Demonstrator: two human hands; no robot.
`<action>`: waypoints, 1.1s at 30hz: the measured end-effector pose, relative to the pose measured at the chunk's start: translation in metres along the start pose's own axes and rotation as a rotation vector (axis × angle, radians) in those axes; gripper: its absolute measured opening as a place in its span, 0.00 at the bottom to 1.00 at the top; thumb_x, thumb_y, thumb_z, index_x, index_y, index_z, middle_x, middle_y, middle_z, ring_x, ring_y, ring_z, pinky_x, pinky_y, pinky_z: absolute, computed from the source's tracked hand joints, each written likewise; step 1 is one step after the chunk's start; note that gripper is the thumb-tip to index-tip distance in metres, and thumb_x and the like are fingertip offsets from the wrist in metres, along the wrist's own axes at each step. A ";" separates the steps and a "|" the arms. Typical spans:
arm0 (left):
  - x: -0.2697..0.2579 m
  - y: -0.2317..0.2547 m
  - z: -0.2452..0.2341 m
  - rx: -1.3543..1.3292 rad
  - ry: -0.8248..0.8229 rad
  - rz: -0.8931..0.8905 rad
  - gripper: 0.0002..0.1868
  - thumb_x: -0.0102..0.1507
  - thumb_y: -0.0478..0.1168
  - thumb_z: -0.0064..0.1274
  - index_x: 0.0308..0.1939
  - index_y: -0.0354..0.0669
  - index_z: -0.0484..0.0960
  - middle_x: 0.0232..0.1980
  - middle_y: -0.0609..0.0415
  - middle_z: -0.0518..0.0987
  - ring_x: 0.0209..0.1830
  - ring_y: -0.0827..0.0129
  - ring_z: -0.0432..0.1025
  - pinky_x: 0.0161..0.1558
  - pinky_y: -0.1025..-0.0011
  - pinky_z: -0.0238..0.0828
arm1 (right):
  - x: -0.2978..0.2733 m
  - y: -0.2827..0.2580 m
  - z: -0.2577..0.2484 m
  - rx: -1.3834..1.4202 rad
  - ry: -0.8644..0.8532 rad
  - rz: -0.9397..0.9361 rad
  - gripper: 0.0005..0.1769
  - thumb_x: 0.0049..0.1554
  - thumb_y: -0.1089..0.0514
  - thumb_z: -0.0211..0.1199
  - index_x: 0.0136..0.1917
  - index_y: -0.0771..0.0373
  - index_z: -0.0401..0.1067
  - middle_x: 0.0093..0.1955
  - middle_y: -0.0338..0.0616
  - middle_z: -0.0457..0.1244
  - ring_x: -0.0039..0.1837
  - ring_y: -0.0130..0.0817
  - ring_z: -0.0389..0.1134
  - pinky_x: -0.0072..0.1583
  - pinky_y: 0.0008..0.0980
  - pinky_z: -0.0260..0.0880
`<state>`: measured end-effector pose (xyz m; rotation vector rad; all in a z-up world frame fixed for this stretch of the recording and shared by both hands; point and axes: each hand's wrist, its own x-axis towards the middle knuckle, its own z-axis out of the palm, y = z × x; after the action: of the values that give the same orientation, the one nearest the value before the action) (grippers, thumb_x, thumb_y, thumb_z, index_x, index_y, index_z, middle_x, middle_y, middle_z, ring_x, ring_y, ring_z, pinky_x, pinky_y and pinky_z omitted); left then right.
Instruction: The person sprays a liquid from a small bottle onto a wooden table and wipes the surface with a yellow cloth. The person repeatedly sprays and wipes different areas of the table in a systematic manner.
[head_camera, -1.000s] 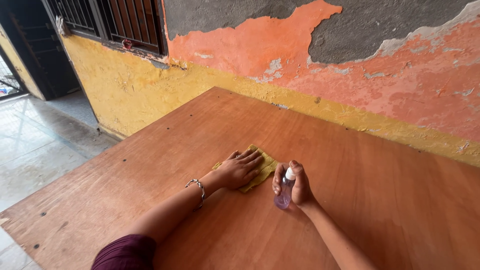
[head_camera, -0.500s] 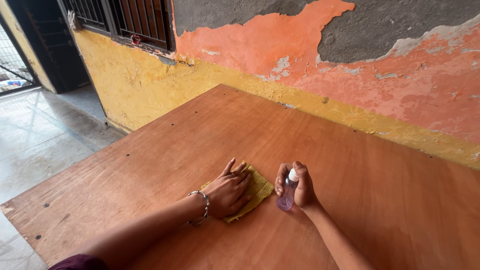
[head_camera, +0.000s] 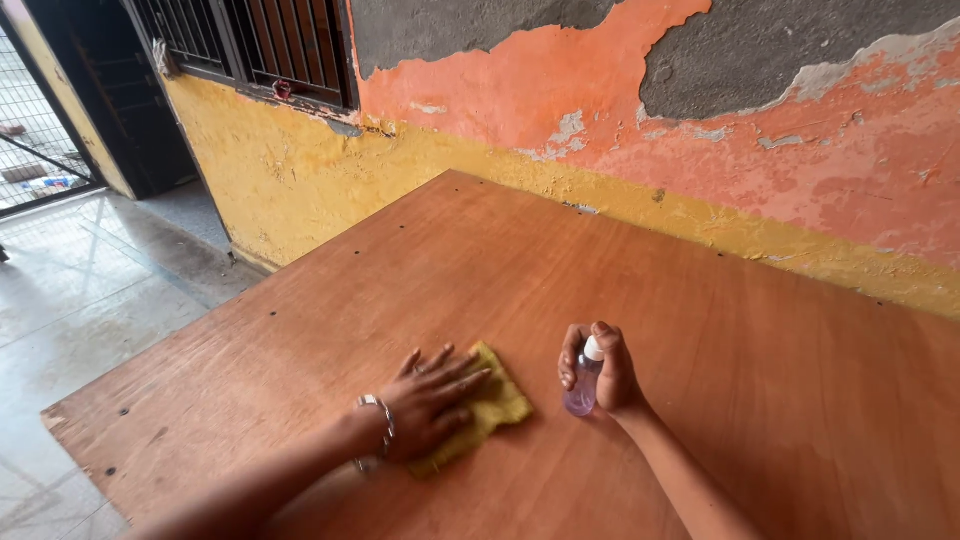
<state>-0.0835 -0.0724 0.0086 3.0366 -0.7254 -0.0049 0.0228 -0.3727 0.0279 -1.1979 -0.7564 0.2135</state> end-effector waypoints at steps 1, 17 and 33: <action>0.013 -0.015 0.000 0.066 -0.053 0.018 0.29 0.71 0.59 0.30 0.76 0.62 0.58 0.86 0.59 0.45 0.85 0.47 0.33 0.76 0.41 0.26 | 0.002 0.000 0.001 0.022 0.007 0.005 0.35 0.60 0.31 0.48 0.31 0.65 0.64 0.24 0.45 0.58 0.29 0.33 0.62 0.35 0.32 0.64; 0.166 0.041 0.024 -0.012 0.138 0.387 0.28 0.67 0.47 0.45 0.71 0.44 0.70 0.79 0.49 0.58 0.81 0.54 0.48 0.73 0.49 0.47 | -0.001 -0.008 0.002 0.047 0.023 0.063 0.36 0.59 0.30 0.47 0.30 0.65 0.64 0.24 0.45 0.58 0.28 0.35 0.61 0.35 0.33 0.65; 0.083 -0.156 -0.014 0.254 -0.104 -0.496 0.33 0.70 0.52 0.38 0.73 0.33 0.62 0.79 0.33 0.57 0.79 0.41 0.53 0.74 0.42 0.50 | -0.002 -0.005 -0.004 0.020 0.032 0.090 0.38 0.57 0.27 0.47 0.30 0.64 0.62 0.24 0.44 0.57 0.29 0.34 0.61 0.36 0.33 0.64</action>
<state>0.0611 0.0290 0.0194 3.3905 0.0483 -0.0851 0.0230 -0.3787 0.0312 -1.2143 -0.6715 0.2748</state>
